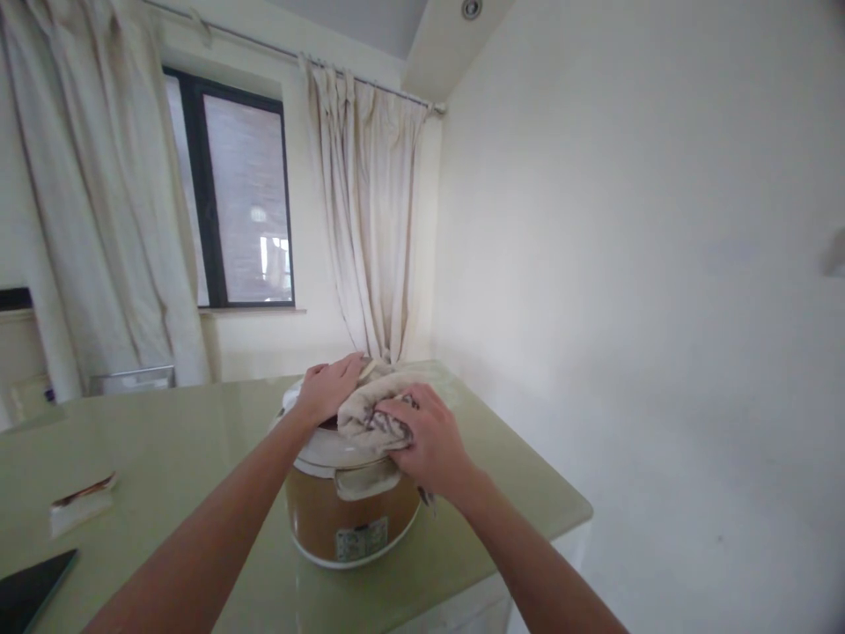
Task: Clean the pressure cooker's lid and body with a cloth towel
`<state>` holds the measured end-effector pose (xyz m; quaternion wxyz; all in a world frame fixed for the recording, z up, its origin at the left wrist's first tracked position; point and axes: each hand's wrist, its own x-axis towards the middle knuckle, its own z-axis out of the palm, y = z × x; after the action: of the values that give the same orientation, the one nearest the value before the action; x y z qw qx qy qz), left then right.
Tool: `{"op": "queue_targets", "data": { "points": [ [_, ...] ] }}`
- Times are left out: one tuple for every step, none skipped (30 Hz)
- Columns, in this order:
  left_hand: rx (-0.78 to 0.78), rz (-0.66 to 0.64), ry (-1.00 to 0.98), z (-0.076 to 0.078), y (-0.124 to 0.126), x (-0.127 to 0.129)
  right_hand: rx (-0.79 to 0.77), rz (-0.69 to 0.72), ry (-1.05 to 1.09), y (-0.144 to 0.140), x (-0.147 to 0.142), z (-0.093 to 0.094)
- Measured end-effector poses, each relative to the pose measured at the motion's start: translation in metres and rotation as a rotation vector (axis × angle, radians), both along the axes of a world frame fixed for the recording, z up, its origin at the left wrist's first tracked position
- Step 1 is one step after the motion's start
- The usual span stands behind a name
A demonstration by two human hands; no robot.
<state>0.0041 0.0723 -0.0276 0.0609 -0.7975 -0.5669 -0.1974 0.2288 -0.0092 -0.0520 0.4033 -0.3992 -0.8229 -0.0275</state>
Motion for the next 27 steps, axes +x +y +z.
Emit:
{"op": "queue_targets", "data": {
  "points": [
    [-0.008,-0.006,0.000,0.001,0.001,-0.001,-0.025,0.026,0.011,-0.001,0.001,0.001],
    [-0.014,-0.010,-0.009,0.001,0.001,-0.002,-0.066,0.047,0.023,0.004,0.001,0.004],
    [-0.019,-0.010,-0.021,0.002,0.001,-0.002,-0.112,0.054,0.033,0.012,0.001,0.009],
    [-0.022,-0.005,-0.032,0.003,0.000,-0.003,-0.151,0.049,0.037,0.022,0.001,0.014],
    [-0.025,0.004,-0.045,0.004,0.000,-0.003,-0.177,0.031,0.035,0.033,-0.001,0.019],
    [-0.025,0.010,-0.056,0.006,-0.001,-0.003,-0.188,0.009,0.028,0.041,-0.002,0.024],
    [-0.022,0.011,-0.067,0.007,-0.002,-0.003,-0.191,-0.009,0.019,0.047,-0.004,0.027],
    [-0.018,0.008,-0.079,0.008,-0.003,-0.003,-0.189,-0.018,0.010,0.049,-0.006,0.028],
    [-0.017,0.005,-0.093,0.009,-0.004,-0.003,-0.178,-0.017,0.003,0.048,-0.006,0.028],
    [-0.016,0.003,-0.108,0.010,-0.005,-0.003,-0.164,-0.002,-0.001,0.045,-0.005,0.027],
    [-0.016,0.007,-0.125,0.010,-0.006,-0.003,-0.150,0.031,0.002,0.039,-0.001,0.024],
    [-0.014,0.009,-0.142,0.009,-0.007,-0.002,-0.138,0.084,0.016,0.034,0.005,0.020],
    [-0.004,0.008,-0.162,0.008,-0.008,-0.001,-0.131,0.155,0.042,0.028,0.014,0.016],
    [0.015,0.003,-0.183,0.007,-0.009,0.000,-0.130,0.234,0.073,0.025,0.023,0.012],
    [0.041,-0.008,-0.207,0.005,-0.011,0.002,-0.136,0.305,0.108,0.023,0.032,0.008],
    [0.069,-0.015,-0.243,0.004,-0.012,0.003,-0.147,0.356,0.139,0.023,0.040,0.005],
    [0.093,-0.013,-0.296,0.002,-0.013,0.004,-0.157,0.381,0.160,0.024,0.045,0.002],
    [0.110,0.002,-0.371,0.001,-0.013,0.004,-0.158,0.382,0.166,0.026,0.046,0.001],
    [0.115,0.027,-0.466,0.000,-0.013,0.004,-0.140,0.365,0.154,0.028,0.042,0.000],
    [0.106,0.051,-0.573,0.000,-0.013,0.003,-0.102,0.336,0.120,0.030,0.034,0.000],
    [0.085,0.068,-0.682,0.000,-0.011,0.001,-0.051,0.309,0.064,0.030,0.023,0.001],
    [0.056,0.071,-0.773,0.001,-0.009,-0.002,0.011,0.284,-0.009,0.029,0.009,0.003],
    [0.024,0.064,-0.838,0.001,-0.007,-0.006,0.067,0.263,-0.097,0.027,-0.007,0.005],
    [0.000,0.054,-0.874,0.002,-0.004,-0.009,0.107,0.245,-0.178,0.024,-0.021,0.008],
    [-0.009,0.051,-0.875,0.002,-0.002,-0.012,0.136,0.228,-0.245,0.020,-0.033,0.010],
    [-0.003,0.057,-0.851,0.002,0.001,-0.016,0.152,0.216,-0.299,0.017,-0.043,0.013],
    [0.013,0.072,-0.814,0.002,0.003,-0.018,0.163,0.209,-0.335,0.015,-0.048,0.015]
  ]
}}
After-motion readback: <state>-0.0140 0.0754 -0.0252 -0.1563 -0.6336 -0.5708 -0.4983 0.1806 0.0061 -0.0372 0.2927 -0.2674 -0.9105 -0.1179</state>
